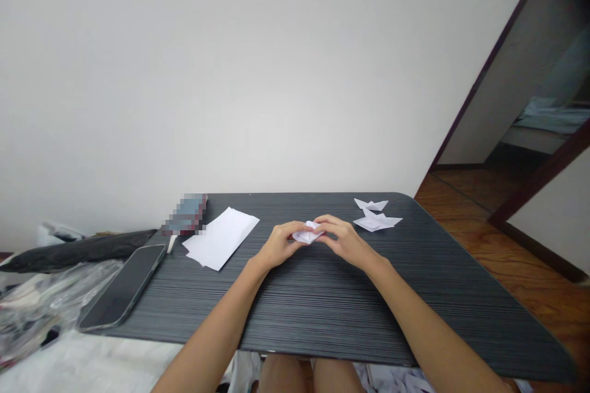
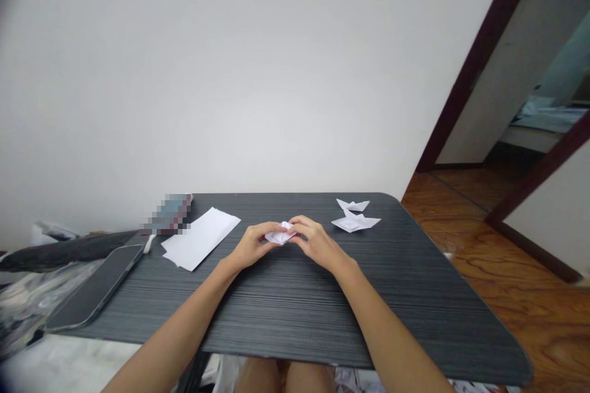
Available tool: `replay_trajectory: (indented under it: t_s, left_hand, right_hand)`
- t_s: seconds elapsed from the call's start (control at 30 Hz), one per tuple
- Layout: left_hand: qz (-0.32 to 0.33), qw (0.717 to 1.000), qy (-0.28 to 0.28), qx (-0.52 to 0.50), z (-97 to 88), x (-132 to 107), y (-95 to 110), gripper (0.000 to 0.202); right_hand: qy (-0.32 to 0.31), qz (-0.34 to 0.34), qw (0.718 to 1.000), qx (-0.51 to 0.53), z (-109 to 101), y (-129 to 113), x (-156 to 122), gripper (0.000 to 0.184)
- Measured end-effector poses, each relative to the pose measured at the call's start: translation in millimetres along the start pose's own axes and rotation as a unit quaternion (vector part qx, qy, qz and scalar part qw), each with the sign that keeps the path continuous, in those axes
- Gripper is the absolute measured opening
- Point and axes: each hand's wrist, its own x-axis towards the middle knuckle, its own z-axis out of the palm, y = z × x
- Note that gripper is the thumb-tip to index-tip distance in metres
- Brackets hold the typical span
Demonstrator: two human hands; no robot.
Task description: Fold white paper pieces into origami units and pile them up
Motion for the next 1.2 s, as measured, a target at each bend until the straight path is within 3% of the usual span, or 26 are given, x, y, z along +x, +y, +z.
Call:
replay_trajectory:
  t_s: [0.5, 0.97, 1.2]
  left_hand:
    - [-0.021, 0.995, 0.096, -0.013, 3.7, -2.7, -2.4, 0.034]
    - [0.011, 0.996, 0.053, 0.070, 0.1, 1.3, 1.6, 0.017]
    - [-0.013, 0.998, 0.060, 0.027, -2.8, 1.5, 3.0, 0.018]
  right_hand:
    - [0.031, 0.000, 0.999, -0.012, -0.1, -3.9, 2.1, 0.009]
    - [0.038, -0.006, 0.999, -0.014, 6.0, -2.1, 0.8, 0.015]
    - [0.037, 0.083, 0.995, 0.046, 1.9, -2.6, 4.3, 0.009]
